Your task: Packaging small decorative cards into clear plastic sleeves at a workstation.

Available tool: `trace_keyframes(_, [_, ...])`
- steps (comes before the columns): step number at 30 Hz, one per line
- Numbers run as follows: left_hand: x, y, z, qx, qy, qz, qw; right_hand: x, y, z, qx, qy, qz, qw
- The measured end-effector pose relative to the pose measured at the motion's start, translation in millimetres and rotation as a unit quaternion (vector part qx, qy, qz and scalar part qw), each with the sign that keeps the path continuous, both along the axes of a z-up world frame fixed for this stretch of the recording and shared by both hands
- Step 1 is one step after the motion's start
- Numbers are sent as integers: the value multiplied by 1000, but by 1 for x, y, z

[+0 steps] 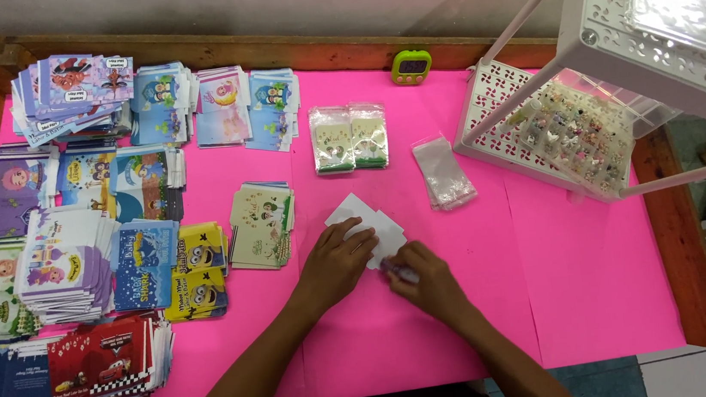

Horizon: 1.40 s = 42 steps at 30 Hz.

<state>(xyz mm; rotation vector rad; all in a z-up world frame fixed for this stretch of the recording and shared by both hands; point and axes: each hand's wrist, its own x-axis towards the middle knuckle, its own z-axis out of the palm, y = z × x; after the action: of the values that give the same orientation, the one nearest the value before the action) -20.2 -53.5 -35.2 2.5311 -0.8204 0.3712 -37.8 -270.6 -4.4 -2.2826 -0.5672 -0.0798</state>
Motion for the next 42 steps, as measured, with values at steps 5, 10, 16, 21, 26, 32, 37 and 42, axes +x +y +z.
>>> trace_keyframes(5, [-2, -1, 2, -6, 13, 5, 1000, 31, -11, -13, -24, -32, -62, 997])
trace_keyframes(10, [-1, -1, 2, -4, 10, 5, 1000, 58, -2, -28, -33, -67, -57, 996])
trace_keyframes(16, [-1, -2, -3, -13, 1, 6, 1000, 66, 4, -29, -13, -81, -32, 996])
trace_keyframes(21, [0, -2, 1, -24, -8, 4, 1000, 54, -3, -30, -30, -79, -68, 994])
trace_keyframes(26, [0, -2, -3, -23, 5, 8, 1000, 59, 10, -23, -14, -69, -77, 995])
trace_keyframes(32, [1, -1, 2, -28, 11, 11, 999, 74, 20, -19, 10, -69, -56, 996])
trace_keyframes(37, [2, 1, 10, -30, 37, 1, 999, 60, -2, -19, 0, -59, -42, 997])
trace_keyframes(42, [4, 2, 9, -28, 29, 4, 999, 27, -14, -10, -49, -52, -94, 993])
